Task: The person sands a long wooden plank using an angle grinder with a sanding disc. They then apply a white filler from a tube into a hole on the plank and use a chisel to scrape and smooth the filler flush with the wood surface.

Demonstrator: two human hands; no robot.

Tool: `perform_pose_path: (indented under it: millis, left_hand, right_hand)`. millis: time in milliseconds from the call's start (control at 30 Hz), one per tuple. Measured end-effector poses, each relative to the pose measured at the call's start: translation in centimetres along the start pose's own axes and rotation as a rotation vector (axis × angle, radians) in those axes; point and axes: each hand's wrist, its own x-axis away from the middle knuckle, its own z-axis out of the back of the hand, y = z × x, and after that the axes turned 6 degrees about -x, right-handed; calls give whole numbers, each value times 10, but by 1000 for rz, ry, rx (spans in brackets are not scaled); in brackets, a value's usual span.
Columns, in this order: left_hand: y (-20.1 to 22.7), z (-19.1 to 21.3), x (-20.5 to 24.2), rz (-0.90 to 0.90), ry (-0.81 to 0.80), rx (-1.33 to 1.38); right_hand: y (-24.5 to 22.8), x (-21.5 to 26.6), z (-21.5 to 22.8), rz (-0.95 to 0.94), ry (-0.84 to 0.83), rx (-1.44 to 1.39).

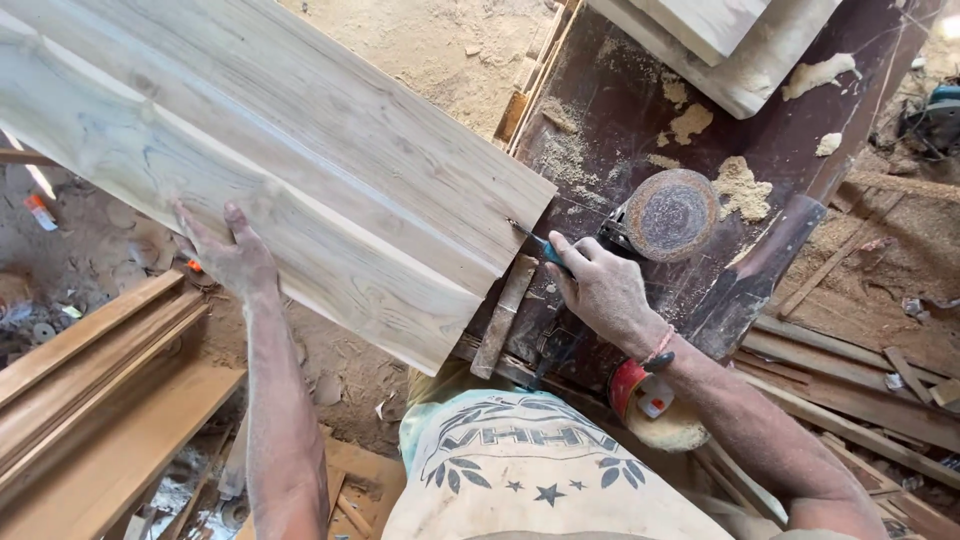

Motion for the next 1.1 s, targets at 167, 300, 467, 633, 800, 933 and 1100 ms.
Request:
perform_pose_path:
  millis: [167,300,467,633,800,933,1100]
  left_hand:
    - [15,6,3,-49,17,28]
    - [35,22,4,-92,2,27]
    - [54,34,7,-108,30,3]
    - [16,5,-2,-73,75,26]
    - [78,37,-3,-66,-110,-380]
    - [163,23,63,-577,114,-148]
    - [251,-12,162,-604,-528,209]
  right_hand:
    - [10,-10,-5,-71,-42,-308]
    - [6,-11,-16,-4,17,-228]
    - [2,-19,5,-62,-50,-343]
    - [6,-21,9,-158,-133,-605]
    - [-10,-21,8,-196,-132,-492]
    - [-22,-8,25,-527,-167,-1216]
    - [-31,9,54,-348,94,-787]
